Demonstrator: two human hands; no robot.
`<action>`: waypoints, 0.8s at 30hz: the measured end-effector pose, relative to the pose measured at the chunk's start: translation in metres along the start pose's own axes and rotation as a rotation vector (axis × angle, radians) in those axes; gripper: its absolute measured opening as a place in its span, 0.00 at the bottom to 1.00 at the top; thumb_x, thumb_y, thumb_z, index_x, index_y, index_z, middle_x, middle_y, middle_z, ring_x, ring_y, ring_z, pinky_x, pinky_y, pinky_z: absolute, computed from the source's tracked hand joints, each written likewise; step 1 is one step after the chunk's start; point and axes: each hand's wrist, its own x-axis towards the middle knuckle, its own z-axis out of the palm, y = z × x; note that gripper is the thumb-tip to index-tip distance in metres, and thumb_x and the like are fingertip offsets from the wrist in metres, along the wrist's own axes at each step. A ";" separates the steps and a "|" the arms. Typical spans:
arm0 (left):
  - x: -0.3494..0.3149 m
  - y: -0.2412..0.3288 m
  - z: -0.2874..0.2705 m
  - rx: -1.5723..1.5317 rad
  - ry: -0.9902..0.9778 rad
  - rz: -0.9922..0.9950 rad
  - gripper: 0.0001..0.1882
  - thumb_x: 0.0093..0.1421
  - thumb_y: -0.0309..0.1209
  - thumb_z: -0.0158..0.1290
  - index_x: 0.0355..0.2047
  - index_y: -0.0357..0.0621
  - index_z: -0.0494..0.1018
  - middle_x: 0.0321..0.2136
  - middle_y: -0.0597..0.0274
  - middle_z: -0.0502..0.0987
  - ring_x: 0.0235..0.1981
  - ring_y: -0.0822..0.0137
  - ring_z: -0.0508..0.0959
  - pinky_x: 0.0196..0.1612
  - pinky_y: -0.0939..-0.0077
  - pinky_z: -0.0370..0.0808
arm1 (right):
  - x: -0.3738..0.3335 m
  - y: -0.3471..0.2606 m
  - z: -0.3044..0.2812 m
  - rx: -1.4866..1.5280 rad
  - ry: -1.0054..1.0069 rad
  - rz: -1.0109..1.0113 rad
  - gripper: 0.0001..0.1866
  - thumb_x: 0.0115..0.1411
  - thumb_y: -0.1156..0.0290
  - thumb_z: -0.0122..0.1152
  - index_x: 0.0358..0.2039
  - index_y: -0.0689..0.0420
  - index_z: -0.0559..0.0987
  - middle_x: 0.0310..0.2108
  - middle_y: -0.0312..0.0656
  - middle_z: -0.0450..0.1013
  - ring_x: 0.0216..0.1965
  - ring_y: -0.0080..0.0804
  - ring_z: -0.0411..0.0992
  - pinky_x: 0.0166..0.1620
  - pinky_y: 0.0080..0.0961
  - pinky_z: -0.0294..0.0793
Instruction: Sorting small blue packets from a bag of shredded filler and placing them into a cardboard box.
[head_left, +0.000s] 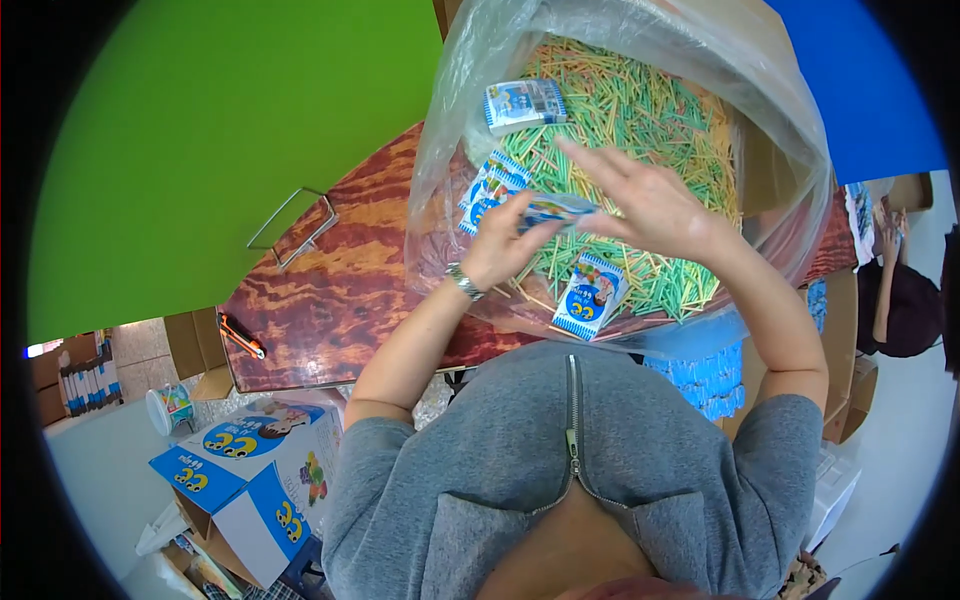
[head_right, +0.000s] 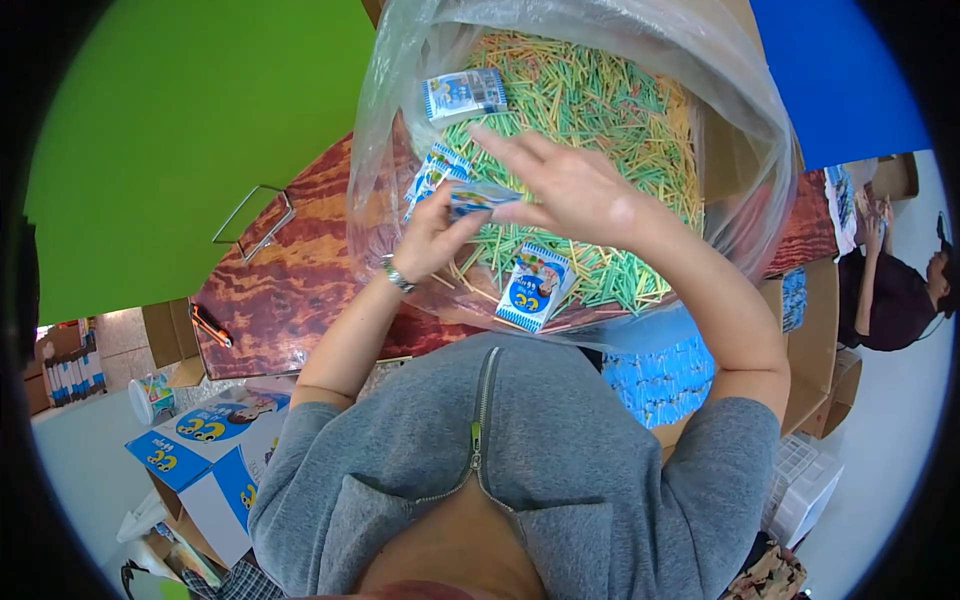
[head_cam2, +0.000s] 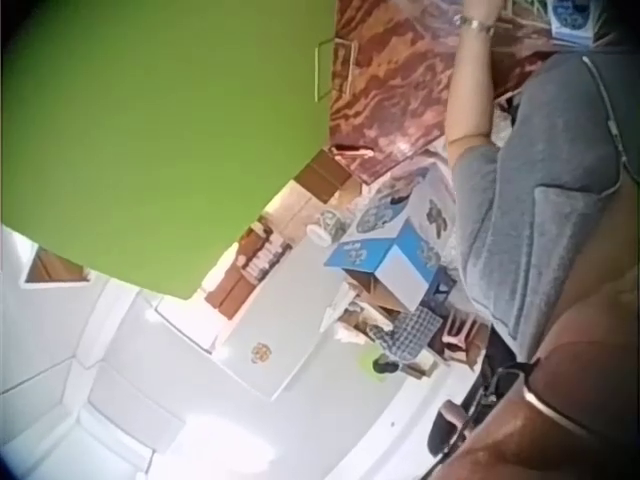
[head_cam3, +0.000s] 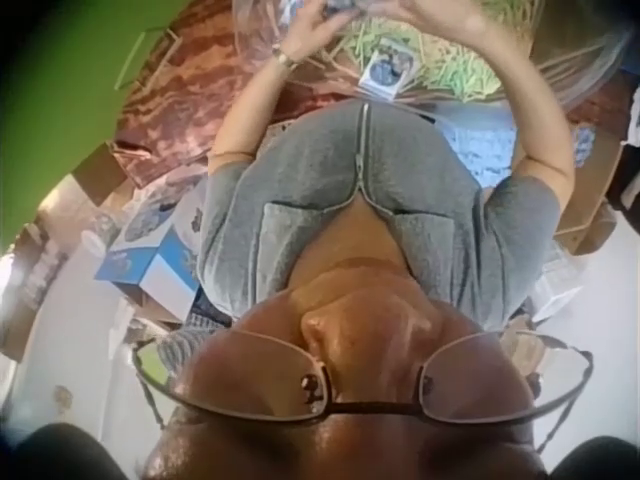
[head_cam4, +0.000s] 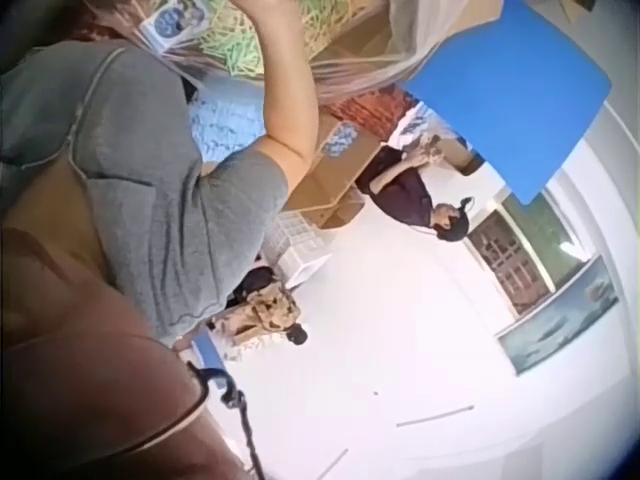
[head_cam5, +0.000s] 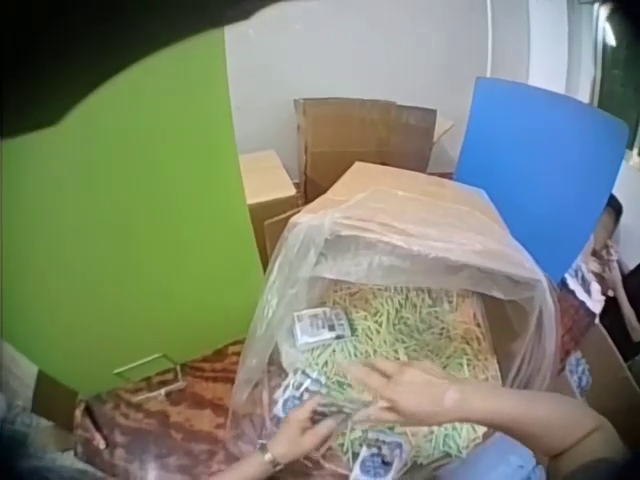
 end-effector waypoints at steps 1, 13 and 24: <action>-0.003 -0.005 -0.010 -0.004 -0.009 -0.008 0.18 0.57 0.33 0.60 0.46 0.39 0.72 0.36 0.56 0.79 0.36 0.61 0.80 0.40 0.71 0.75 | -0.008 0.008 0.006 0.137 0.151 0.014 0.35 0.54 0.55 0.65 0.60 0.52 0.65 0.35 0.44 0.72 0.33 0.46 0.75 0.33 0.39 0.76; -0.010 -0.043 -0.059 0.691 0.155 0.065 0.21 0.51 0.36 0.63 0.43 0.40 0.76 0.52 0.43 0.69 0.56 0.46 0.66 0.57 0.57 0.64 | -0.075 0.022 0.102 -0.119 -0.133 0.242 0.18 0.47 0.55 0.69 0.30 0.54 0.75 0.32 0.40 0.71 0.37 0.42 0.73 0.32 0.38 0.74; -0.019 0.030 0.025 0.293 -0.125 0.200 0.17 0.60 0.40 0.55 0.43 0.39 0.75 0.36 0.51 0.77 0.40 0.52 0.76 0.45 0.64 0.72 | -0.059 0.016 0.044 -0.066 0.164 0.055 0.05 0.48 0.69 0.64 0.25 0.54 0.77 0.27 0.38 0.70 0.33 0.39 0.72 0.31 0.35 0.73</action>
